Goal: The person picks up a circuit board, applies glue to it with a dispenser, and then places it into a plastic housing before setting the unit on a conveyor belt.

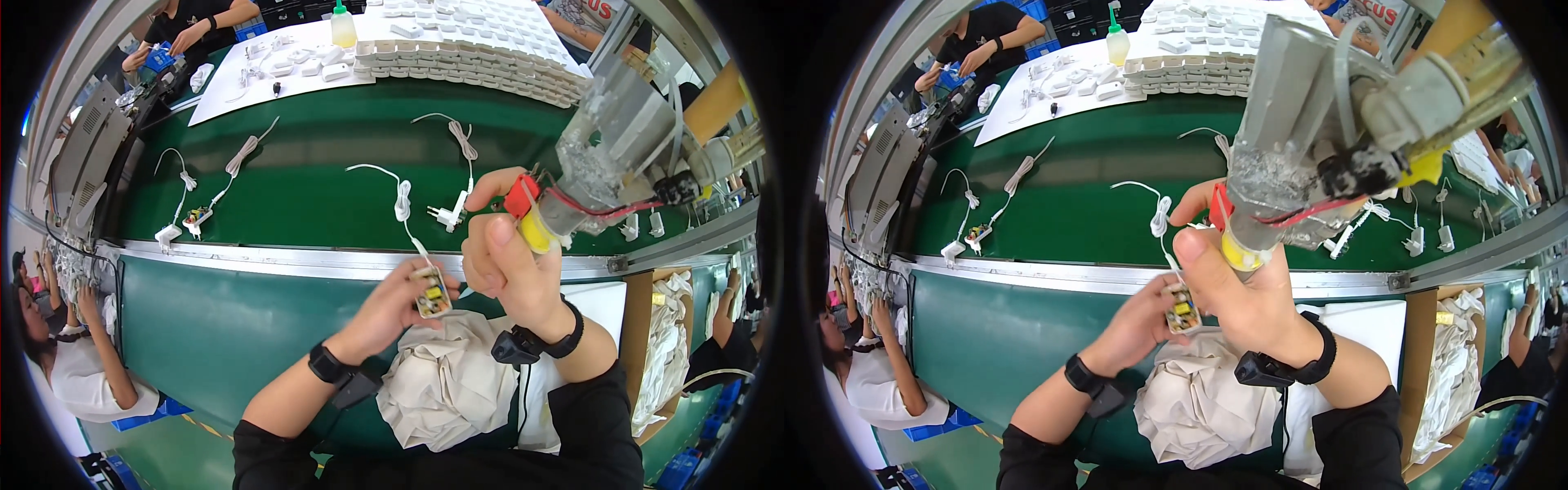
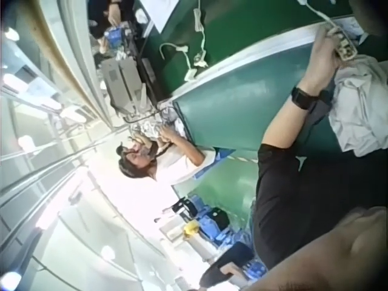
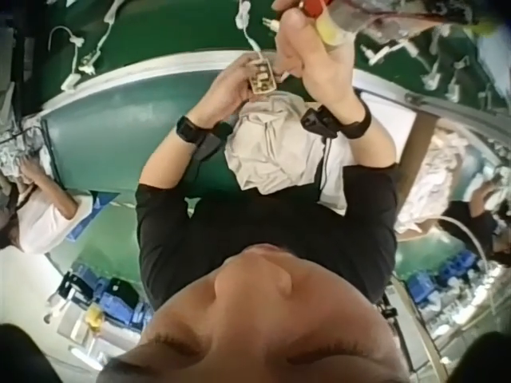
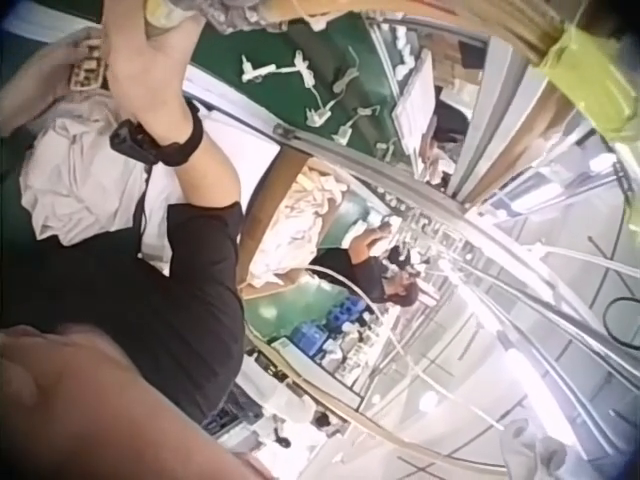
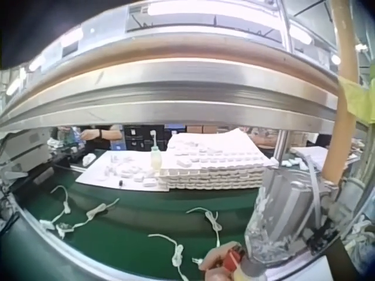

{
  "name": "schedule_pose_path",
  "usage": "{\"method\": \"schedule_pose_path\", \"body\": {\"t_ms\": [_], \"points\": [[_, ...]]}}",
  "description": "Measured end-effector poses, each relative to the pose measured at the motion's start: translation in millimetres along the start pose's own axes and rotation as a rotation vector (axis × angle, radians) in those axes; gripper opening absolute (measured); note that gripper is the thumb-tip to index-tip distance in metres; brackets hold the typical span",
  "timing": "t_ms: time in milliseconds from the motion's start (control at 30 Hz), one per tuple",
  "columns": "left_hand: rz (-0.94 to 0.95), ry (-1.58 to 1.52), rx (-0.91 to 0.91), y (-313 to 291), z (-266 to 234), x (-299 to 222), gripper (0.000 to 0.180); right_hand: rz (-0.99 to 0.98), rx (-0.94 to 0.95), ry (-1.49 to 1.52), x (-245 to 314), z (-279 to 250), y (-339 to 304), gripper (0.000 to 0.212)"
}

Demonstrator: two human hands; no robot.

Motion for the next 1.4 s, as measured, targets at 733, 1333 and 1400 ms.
{"method": "schedule_pose_path", "body": {"t_ms": [733, 1333, 1400], "points": [[0.022, 0.141, 0.238, -6, 9, 10, 0.044, -0.062, 0.015, 0.027, -16, 5, 12, 0.036], [0.078, -0.028, 0.031, -3, -8, -5, 0.040, -0.017, 0.074, 0.015, -13, 23, 9, 0.038], [0.079, -0.059, 0.003, -4, -9, -5, 0.039, -0.013, 0.076, 0.016, -13, 26, 10, 0.038]]}}
Point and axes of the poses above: each hand's wrist, its own y-axis towards the middle knuckle, its own z-axis out of the palm, x = y × z, the point moved 4 cm from there along y, towards the middle knuckle, and after that the axes turned 9 degrees about z, right-handed, at the moved point
